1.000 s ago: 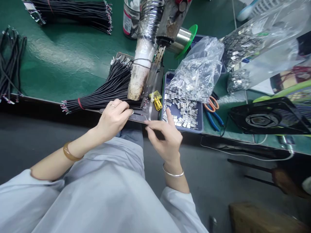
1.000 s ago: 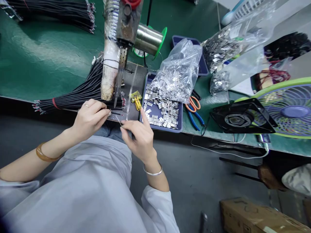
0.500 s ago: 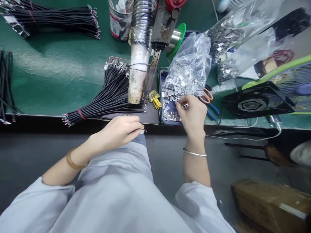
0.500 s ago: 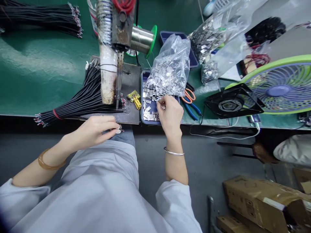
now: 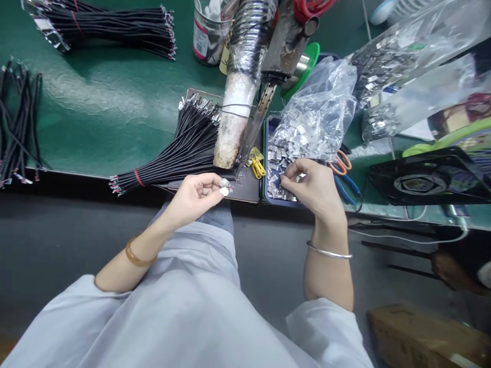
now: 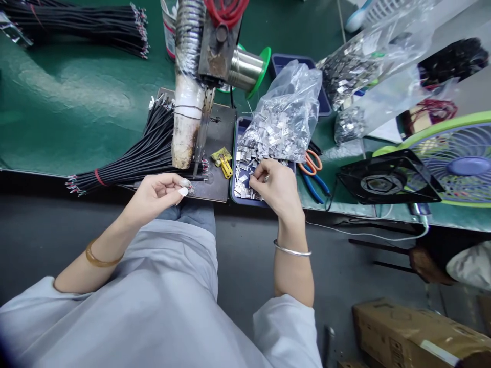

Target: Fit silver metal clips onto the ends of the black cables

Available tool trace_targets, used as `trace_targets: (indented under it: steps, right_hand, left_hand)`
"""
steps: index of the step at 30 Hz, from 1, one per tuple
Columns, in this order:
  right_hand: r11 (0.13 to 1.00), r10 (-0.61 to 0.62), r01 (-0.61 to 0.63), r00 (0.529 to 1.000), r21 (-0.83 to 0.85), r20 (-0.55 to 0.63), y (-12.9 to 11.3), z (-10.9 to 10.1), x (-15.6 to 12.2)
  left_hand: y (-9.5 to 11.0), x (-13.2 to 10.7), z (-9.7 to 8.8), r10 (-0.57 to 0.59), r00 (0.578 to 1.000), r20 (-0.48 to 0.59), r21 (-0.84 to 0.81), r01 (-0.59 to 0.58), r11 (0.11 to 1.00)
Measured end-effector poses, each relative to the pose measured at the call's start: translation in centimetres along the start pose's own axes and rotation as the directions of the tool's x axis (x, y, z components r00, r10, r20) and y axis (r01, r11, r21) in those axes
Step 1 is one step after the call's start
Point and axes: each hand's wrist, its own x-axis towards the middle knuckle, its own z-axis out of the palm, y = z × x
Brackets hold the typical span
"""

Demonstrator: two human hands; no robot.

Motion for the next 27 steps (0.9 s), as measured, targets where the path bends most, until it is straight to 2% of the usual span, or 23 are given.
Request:
trace_targets:
  steps: [2,4,6,8,9,10,12,13,15,17,19,21,27]
  right_hand:
    - [0.998,-0.015,0.008,0.993,-0.063,-0.119,-0.1,0.8,-0.9]
    - [0.997,-0.029,0.009,0.965,-0.08,-0.261,-0.4,1.4,-1.9]
    - [1.0,-0.029,0.021,0.9,-0.024,-0.435,-1.1,1.8,-3.0]
    - [0.994,0.015,0.054,0.806,0.099,-0.592,-2.2,2.2,-4.1]
    - [0.981,0.056,0.076,0.771,0.179,-0.634,-3.0,2.5,-4.6]
    - [0.958,0.103,0.097,0.759,0.268,-0.643,-3.8,2.8,-5.2]
    - [0.904,0.161,0.124,0.788,0.41,-0.594,-5.5,3.9,-6.2]
    - [0.889,0.16,0.151,0.783,0.433,-0.601,-6.3,4.5,-6.6]
    - [0.876,0.096,0.233,0.773,0.421,-0.627,-7.6,5.9,-7.0]
    - [0.855,0.046,0.267,0.815,0.444,-0.577,-8.6,7.0,-7.1]
    - [0.814,0.042,0.242,0.882,0.527,-0.47,-9.1,7.7,-6.9]
    - [0.763,0.061,0.198,0.926,0.616,-0.373,-9.3,7.9,-6.7]
    - [0.654,0.117,0.13,0.956,0.746,-0.269,-9.3,7.6,-6.7]
  left_hand:
    - [0.3,0.0,0.2,-0.023,1.0,-0.018,-0.016,0.023,1.0]
    - [0.5,0.0,0.5,-0.029,0.999,-0.03,-0.016,0.029,0.999]
    - [0.5,0.0,0.6,-0.018,0.999,-0.035,-0.002,0.018,1.0]
    - [0.5,0.0,0.7,0.002,0.999,-0.037,0.026,-0.001,1.0]
    - [0.5,-0.1,0.8,0.014,0.999,-0.038,0.042,-0.012,0.999]
    - [0.5,-0.1,0.8,0.027,0.999,-0.04,0.058,-0.025,0.998]
    - [0.5,-0.1,1.0,0.06,0.997,-0.049,0.084,-0.056,0.995]
    - [0.6,-0.1,1.0,0.076,0.996,-0.052,0.097,-0.071,0.993]
    - [0.7,-0.2,1.1,0.104,0.993,-0.054,0.126,-0.096,0.987]
    - [0.8,-0.4,1.1,0.121,0.992,-0.043,0.156,-0.113,0.981]
    - [0.8,-0.6,1.0,0.129,0.992,-0.017,0.174,-0.124,0.977]
    - [0.8,-0.7,0.8,0.129,0.992,0.011,0.188,-0.128,0.974]
    - [0.5,-0.9,0.3,0.154,0.986,0.062,0.227,-0.164,0.96]
